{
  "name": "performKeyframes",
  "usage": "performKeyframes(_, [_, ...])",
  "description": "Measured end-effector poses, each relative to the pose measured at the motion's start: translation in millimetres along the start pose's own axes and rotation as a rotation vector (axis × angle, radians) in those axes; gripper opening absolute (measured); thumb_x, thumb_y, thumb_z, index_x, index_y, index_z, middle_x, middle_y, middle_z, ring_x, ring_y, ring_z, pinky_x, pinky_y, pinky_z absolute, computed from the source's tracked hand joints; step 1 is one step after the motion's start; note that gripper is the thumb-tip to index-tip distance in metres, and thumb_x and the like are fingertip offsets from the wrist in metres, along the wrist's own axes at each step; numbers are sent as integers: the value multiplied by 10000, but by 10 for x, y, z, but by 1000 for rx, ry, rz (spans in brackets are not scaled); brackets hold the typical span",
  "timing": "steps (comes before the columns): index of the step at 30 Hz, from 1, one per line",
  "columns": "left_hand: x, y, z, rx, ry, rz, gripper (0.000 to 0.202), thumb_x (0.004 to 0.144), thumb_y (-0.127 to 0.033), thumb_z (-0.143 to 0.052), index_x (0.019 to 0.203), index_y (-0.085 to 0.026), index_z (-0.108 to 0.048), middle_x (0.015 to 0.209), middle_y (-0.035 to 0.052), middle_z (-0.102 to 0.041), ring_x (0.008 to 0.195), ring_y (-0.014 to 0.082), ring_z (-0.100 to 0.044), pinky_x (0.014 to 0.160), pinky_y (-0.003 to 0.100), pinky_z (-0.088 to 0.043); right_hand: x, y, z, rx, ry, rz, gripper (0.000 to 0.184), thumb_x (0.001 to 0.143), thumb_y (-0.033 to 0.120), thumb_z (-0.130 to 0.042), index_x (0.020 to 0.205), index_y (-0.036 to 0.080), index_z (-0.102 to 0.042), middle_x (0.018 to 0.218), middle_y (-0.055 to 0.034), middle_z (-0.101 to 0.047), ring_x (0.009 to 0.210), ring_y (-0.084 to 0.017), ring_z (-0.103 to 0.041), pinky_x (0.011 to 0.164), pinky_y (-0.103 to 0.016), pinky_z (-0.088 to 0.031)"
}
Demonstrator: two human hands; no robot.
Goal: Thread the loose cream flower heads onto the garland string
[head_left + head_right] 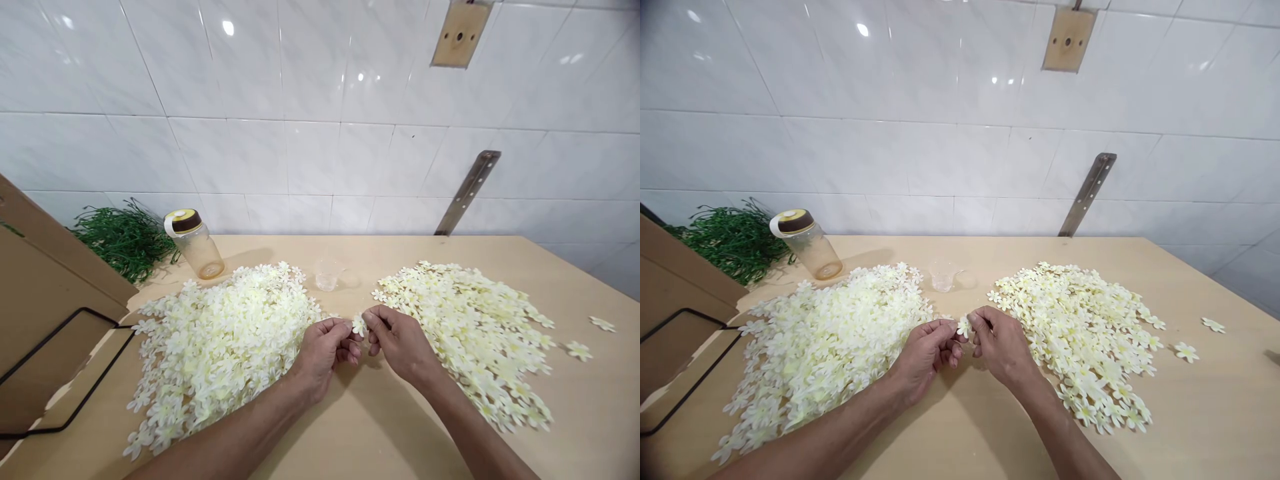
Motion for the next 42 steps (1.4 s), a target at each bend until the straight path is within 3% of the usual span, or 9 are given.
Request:
performKeyframes(6, [-16, -32, 14, 31, -34, 4, 231, 737, -322, -718, 745, -105, -640, 759, 79, -668, 516, 88, -550, 471, 200, -428, 47, -141, 3, 371, 73, -102, 457, 847, 595, -560, 647, 185, -531, 549, 35, -504, 460, -112, -511, 482, -238, -438])
performKeyframes(12, [-64, -39, -40, 135, -11, -23, 254, 730, -353, -715, 723, -108, -647, 744, 86, -670, 508, 110, -569, 462, 220, -448, 64, -152, 28, 484, 69, -109, 449, 829, 589, -598, 653, 181, -533, 531, 47, -444, 446, -93, -430, 446, -225, -394])
performKeyframes(16, [-91, 7, -77, 242, -12, 9, 283, 728, -389, -706, 679, -120, -635, 642, 69, -654, 418, 110, -538, 409, 228, -429, 41, -146, 148, 371, -87, -95, 390, 834, 561, -605, 762, 177, -605, 520, 51, -445, 425, -97, -427, 429, -232, -404])
performKeyframes(21, [-87, 22, -70, 317, -33, 20, 275, 751, -380, -678, 649, -129, -630, 538, 52, -621, 405, 125, -535, 412, 233, -431, -46, 215, 122, 114, -32, 112, 346, 880, 459, -575, 1084, 199, -677, 665, -7, -608, 506, -124, -515, 481, -247, -445])
performKeyframes(25, [-71, -48, -38, 223, -56, -32, 309, 731, -421, -699, 662, -127, -631, 607, 65, -646, 458, 132, -559, 432, 234, -441, -99, 362, 291, -122, -178, 254, 242, 874, 426, -595, 931, 217, -703, 806, -38, -672, 570, -128, -532, 545, -261, -453])
performKeyframes(29, [-67, -89, -12, 147, -61, -50, 346, 744, -446, -695, 674, -114, -630, 561, 46, -614, 443, 108, -527, 457, 223, -430, -74, 326, 149, -261, -95, 296, 218, 856, 432, -622, 875, 231, -705, 808, -28, -678, 594, -141, -551, 589, -275, -456])
performKeyframes(36, [-46, -37, -15, 11, -15, -42, 262, 744, -357, -716, 765, -101, -669, 728, 56, -642, 529, 91, -544, 471, 202, -426, -52, 234, 91, -206, -90, 223, 175, 863, 381, -619, 819, 246, -722, 787, -18, -704, 684, -171, -626, 621, -272, -475])
performKeyframes(42, [-53, -33, -30, -9, -5, -25, 345, 724, -427, -752, 778, -95, -676, 750, 70, -648, 528, 87, -547, 473, 204, -431, -67, 261, 128, -195, -110, 227, 216, 881, 382, -593, 777, 242, -720, 754, -18, -701, 681, -174, -633, 599, -266, -466])
Point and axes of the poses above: each hand's wrist, its own x-axis towards the middle knuckle, its own z-axis out of the back of the hand, y = z × x, the point moved 10 cm from there along x, towards the middle knuckle
